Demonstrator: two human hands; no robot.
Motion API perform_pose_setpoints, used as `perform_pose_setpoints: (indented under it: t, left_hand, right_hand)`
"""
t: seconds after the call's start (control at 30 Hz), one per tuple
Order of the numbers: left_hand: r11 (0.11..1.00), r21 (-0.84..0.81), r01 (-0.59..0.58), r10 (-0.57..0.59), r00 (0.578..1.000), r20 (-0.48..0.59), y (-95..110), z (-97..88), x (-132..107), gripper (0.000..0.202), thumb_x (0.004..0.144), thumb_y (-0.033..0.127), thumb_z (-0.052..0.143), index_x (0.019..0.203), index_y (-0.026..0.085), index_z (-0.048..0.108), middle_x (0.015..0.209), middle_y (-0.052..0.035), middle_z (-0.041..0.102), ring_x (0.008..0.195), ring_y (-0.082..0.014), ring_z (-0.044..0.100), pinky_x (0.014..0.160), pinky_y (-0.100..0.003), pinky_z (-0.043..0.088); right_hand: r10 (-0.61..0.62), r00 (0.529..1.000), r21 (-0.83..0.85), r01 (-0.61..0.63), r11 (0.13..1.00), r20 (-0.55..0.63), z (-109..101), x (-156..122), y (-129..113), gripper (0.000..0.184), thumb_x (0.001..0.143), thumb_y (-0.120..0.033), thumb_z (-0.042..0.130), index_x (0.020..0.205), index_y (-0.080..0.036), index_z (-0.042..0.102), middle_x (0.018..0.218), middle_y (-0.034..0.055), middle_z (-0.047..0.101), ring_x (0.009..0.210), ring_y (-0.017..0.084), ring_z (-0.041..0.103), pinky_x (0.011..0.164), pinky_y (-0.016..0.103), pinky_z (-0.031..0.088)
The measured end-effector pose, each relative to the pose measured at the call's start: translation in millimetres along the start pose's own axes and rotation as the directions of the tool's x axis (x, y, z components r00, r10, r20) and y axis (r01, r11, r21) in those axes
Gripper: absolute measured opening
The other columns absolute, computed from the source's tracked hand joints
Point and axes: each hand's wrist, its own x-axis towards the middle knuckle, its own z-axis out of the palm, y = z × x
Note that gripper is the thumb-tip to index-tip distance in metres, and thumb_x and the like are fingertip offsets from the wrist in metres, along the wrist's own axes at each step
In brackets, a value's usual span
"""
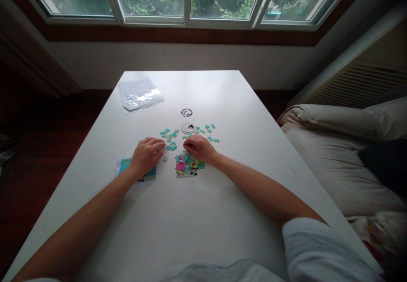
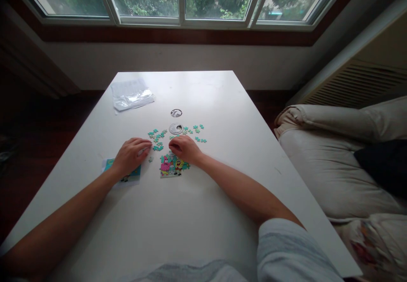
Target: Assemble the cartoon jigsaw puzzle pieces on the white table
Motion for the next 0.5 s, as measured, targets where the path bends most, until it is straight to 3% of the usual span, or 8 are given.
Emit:
perform_pose_setpoints:
  t: [0.13,0.5]
  left_hand:
    - [1.0,-0.029,-0.007,0.007,1.0,0.003,4.3,0.2,-0.7,0.024,0.097,0.029,0.053,0.108,0.026,0.074,0.115,-0.0036,0.074,0.11,-0.0245,0.062,0.099,-0.042,0.046]
    - [0.984,0.091,0.151,-0.148,0.988,-0.038,6.4,6.1,2.7,0.022,0.096,0.034,0.057,0.108,0.028,0.074,0.114,-0.005,0.072,0.109,-0.0278,0.059,0.095,-0.044,0.044]
  right_hand:
    - [-0.002,1.0,-0.002,0.002,1.0,0.004,0.3,0.4,0.8,0.009,0.092,-0.02,0.061,0.086,-0.02,0.068,0.079,0.0014,0.068,0.075,0.016,0.055,0.079,0.03,0.039]
    - [-0.005,1.0,0.012,0.005,1.0,-0.001,0.2,0.6,0.3,0.01,0.092,-0.02,0.06,0.085,-0.02,0.068,0.079,0.0018,0.068,0.075,0.016,0.055,0.078,0.029,0.039]
